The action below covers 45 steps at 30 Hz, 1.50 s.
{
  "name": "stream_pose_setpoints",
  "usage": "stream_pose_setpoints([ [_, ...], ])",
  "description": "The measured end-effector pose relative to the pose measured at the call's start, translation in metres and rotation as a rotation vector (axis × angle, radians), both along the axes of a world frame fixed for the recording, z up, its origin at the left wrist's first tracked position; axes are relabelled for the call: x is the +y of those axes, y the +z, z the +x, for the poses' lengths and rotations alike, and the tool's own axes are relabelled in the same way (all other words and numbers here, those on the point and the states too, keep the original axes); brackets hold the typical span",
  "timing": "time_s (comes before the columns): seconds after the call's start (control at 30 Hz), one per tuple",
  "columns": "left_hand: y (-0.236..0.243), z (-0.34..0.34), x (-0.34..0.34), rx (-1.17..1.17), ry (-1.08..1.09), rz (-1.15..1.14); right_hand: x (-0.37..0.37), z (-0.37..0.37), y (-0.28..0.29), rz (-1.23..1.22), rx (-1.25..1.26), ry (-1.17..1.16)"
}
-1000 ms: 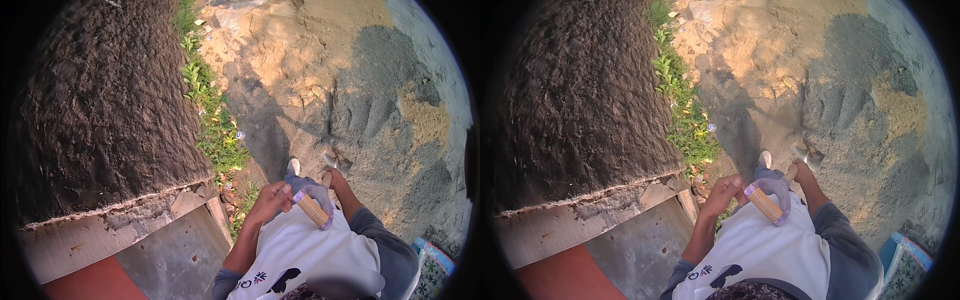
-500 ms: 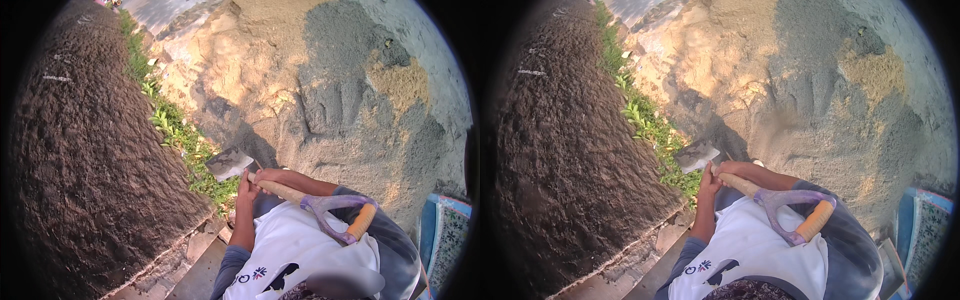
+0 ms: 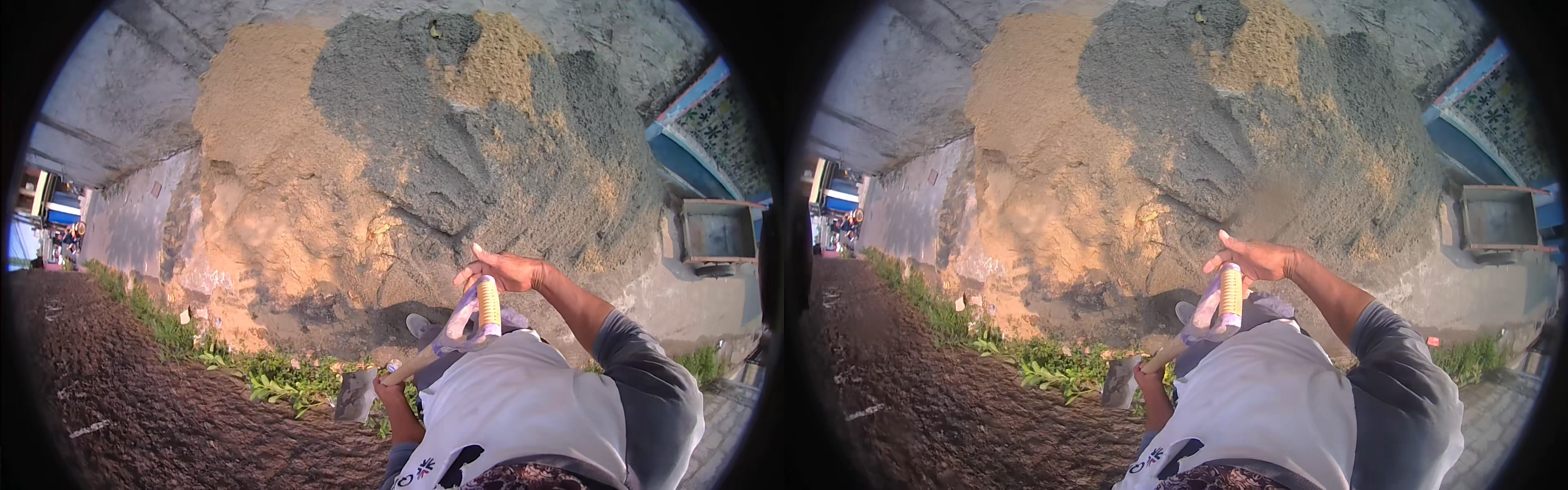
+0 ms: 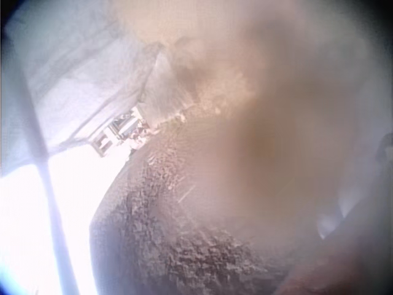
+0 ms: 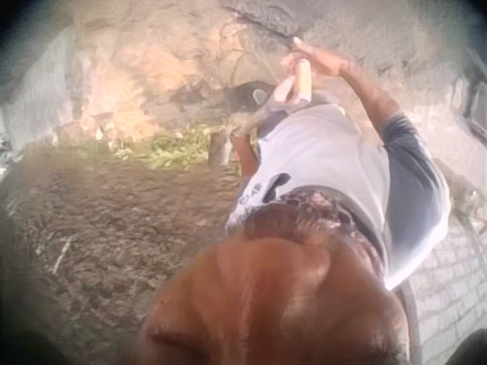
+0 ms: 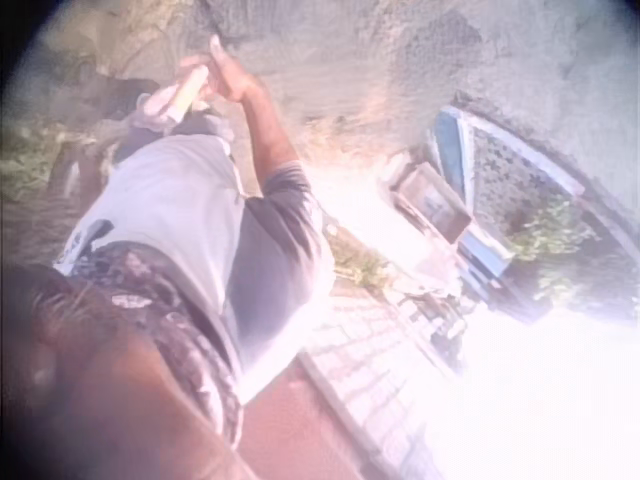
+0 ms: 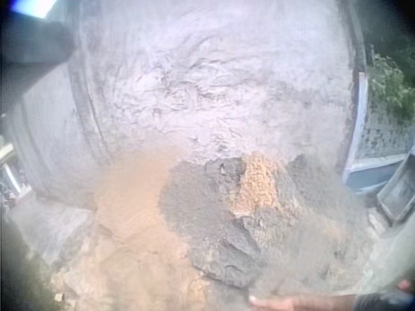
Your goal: The person uses a shovel to scoop and move sand along a narrow outdoor alleyway. They repeatedly lift and spread the sand, occasionally pausing as a motorbike passes. The task continues with consistent shoveling motions throughout the clip.
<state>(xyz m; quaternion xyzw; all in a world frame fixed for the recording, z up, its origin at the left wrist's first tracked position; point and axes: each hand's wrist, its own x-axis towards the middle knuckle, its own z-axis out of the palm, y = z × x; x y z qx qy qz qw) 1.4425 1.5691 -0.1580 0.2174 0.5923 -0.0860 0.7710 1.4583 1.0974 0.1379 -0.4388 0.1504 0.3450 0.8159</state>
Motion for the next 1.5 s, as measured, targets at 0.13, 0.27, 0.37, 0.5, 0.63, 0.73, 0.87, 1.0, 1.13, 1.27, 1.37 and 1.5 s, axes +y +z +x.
stream_pose_setpoints([
  [0.13,0.001,0.042,0.024,-0.021,-0.071,0.047,0.023,-0.028,0.037,-0.132,0.023,-0.051],
  [0.27,0.026,0.085,0.033,-0.204,-0.129,0.005,0.047,-0.061,0.028,-0.490,0.084,-0.344],
  [0.37,0.052,0.112,0.024,-0.396,-0.109,0.008,0.040,-0.085,-0.015,-0.570,0.214,-0.329],
  [0.5,0.069,0.158,0.009,-0.529,-0.109,-0.153,0.044,-0.113,-0.049,-0.131,0.333,-0.655],
  [0.63,0.090,0.169,-0.028,-0.680,-0.167,-0.251,0.037,-0.149,-0.090,-0.088,0.554,-0.870],
  [0.73,0.074,0.193,-0.084,-0.836,-0.373,-0.114,0.025,-0.148,-0.089,-0.199,0.410,-0.857],
  [0.87,0.096,0.199,-0.101,-0.786,-0.473,-0.082,0.010,-0.161,-0.099,-0.243,0.434,-0.905],
  [1.0,0.093,0.184,-0.157,-0.498,-0.582,0.016,0.003,-0.189,-0.102,-0.296,0.562,-1.095],
  [1.13,0.017,0.176,-0.220,-0.170,-0.662,0.128,0.011,-0.228,-0.117,-0.257,0.642,-1.223],
  [1.27,-0.047,0.125,-0.249,0.035,-0.719,0.023,0.029,-0.247,-0.070,-0.204,0.714,-1.277],
  [1.37,-0.070,0.098,-0.288,0.186,-0.790,-0.018,0.042,-0.240,-0.028,-0.147,0.682,-1.381],
  [1.5,-0.077,0.105,-0.319,0.210,-0.854,-0.095,0.056,-0.184,0.008,-0.334,0.631,-1.365],
])
